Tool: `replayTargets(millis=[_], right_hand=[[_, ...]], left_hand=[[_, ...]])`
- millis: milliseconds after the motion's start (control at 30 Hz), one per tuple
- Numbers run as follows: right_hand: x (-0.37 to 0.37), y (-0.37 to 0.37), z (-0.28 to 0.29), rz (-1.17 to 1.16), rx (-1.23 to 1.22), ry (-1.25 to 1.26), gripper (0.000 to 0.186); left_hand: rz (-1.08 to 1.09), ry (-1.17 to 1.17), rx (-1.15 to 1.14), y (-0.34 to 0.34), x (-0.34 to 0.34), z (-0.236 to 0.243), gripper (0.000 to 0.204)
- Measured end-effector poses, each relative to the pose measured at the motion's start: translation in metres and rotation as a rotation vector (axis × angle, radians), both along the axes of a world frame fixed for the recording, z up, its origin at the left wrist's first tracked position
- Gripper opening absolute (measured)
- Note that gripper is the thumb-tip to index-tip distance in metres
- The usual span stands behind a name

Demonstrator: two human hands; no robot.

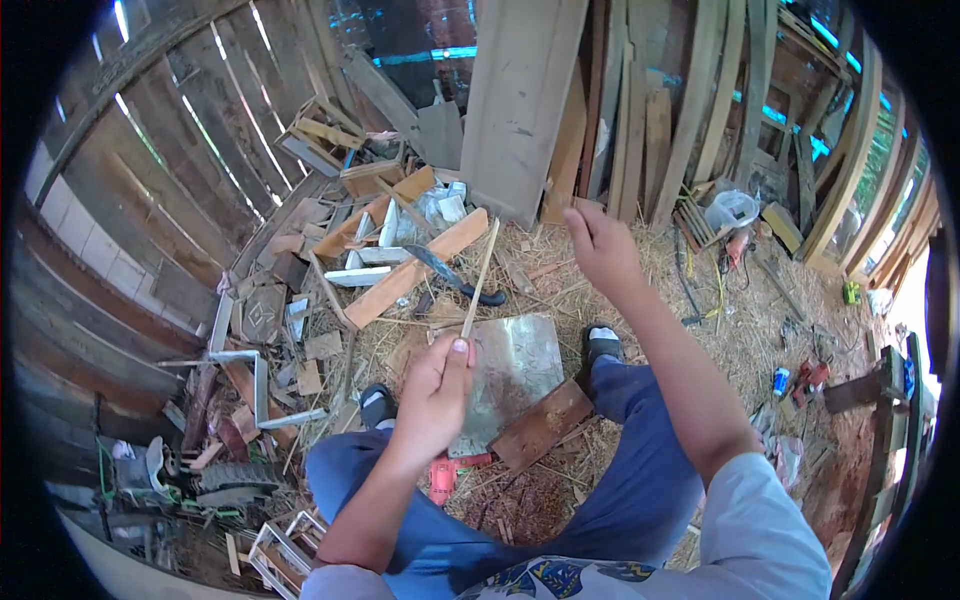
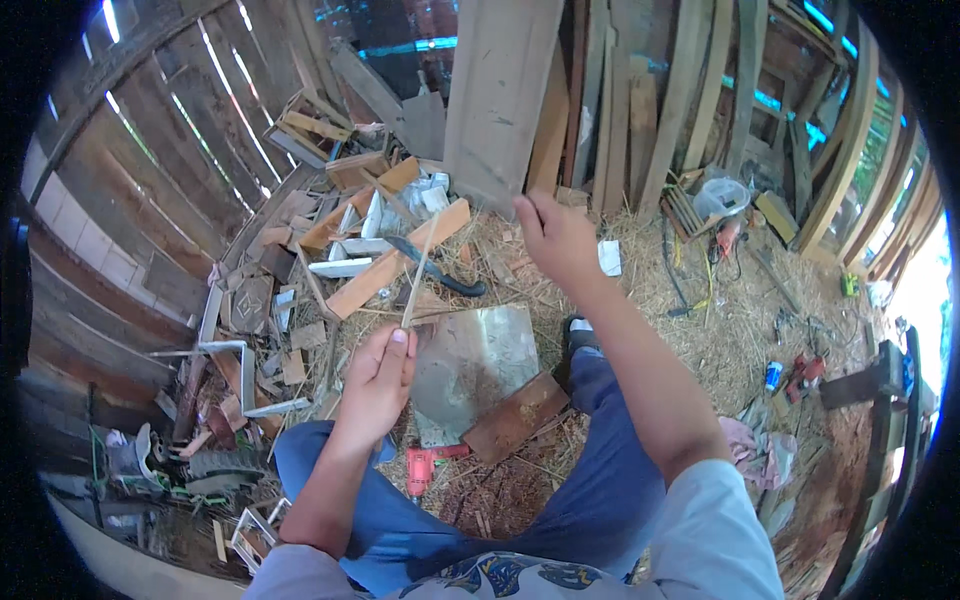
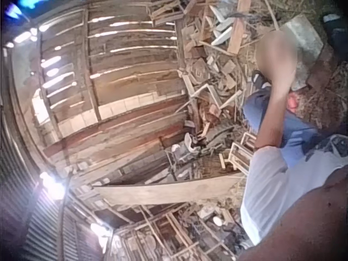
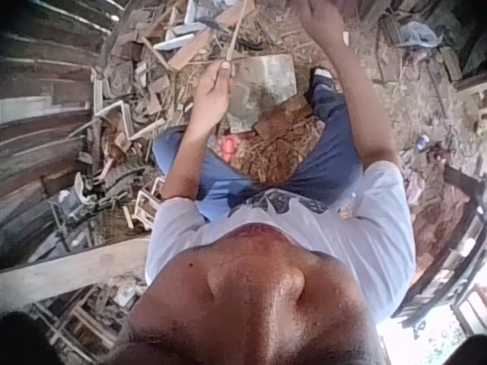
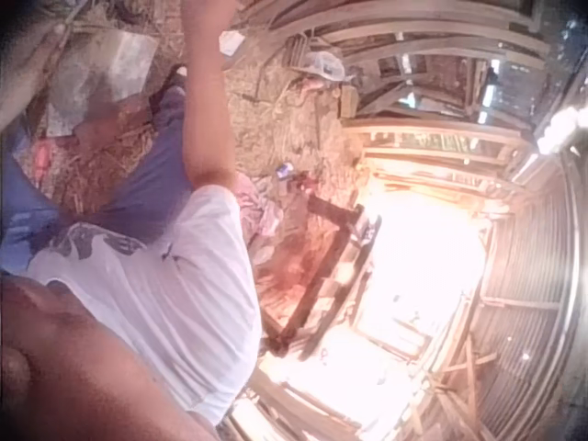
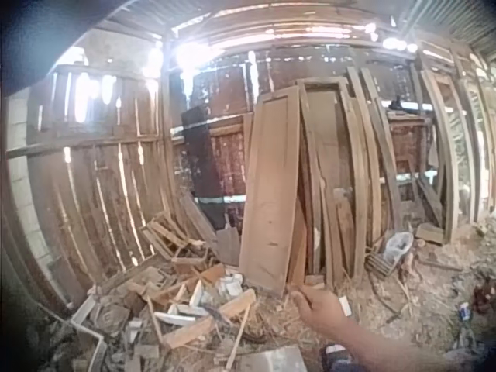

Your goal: The person whittles and scrapes a thin wooden stick using a knife.

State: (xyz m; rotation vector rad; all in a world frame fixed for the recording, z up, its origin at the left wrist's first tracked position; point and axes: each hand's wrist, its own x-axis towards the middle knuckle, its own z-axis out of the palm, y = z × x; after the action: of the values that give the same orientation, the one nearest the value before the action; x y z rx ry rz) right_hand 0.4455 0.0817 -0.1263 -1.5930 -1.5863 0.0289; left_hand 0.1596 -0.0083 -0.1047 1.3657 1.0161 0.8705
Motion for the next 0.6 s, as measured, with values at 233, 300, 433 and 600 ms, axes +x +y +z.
replayTargets(millis=[233, 300, 433, 600], right_hand=[[-0.066, -0.047, 0.012, 0.429, -0.035, -0.238, 0.027], [-0.067, -0.046, 0.011, 0.417, -0.042, -0.259, 0.028], [-0.055, -0.021, 0.005, 0.28, -0.043, -0.232, 0.029], [0.009, 0.01, -0.006, -0.065, -0.083, -0.095, 0.034]], left_hand=[[-0.033, -0.1, -0.111, 0.01, -0.006, -0.01, 0.031], [-0.046, -0.094, -0.086, 0.011, -0.005, -0.013, 0.03], [0.007, -0.023, -0.025, 0.014, -0.007, -0.017, 0.028], [-0.056, -0.076, -0.083, -0.002, -0.001, 0.004, 0.028]])
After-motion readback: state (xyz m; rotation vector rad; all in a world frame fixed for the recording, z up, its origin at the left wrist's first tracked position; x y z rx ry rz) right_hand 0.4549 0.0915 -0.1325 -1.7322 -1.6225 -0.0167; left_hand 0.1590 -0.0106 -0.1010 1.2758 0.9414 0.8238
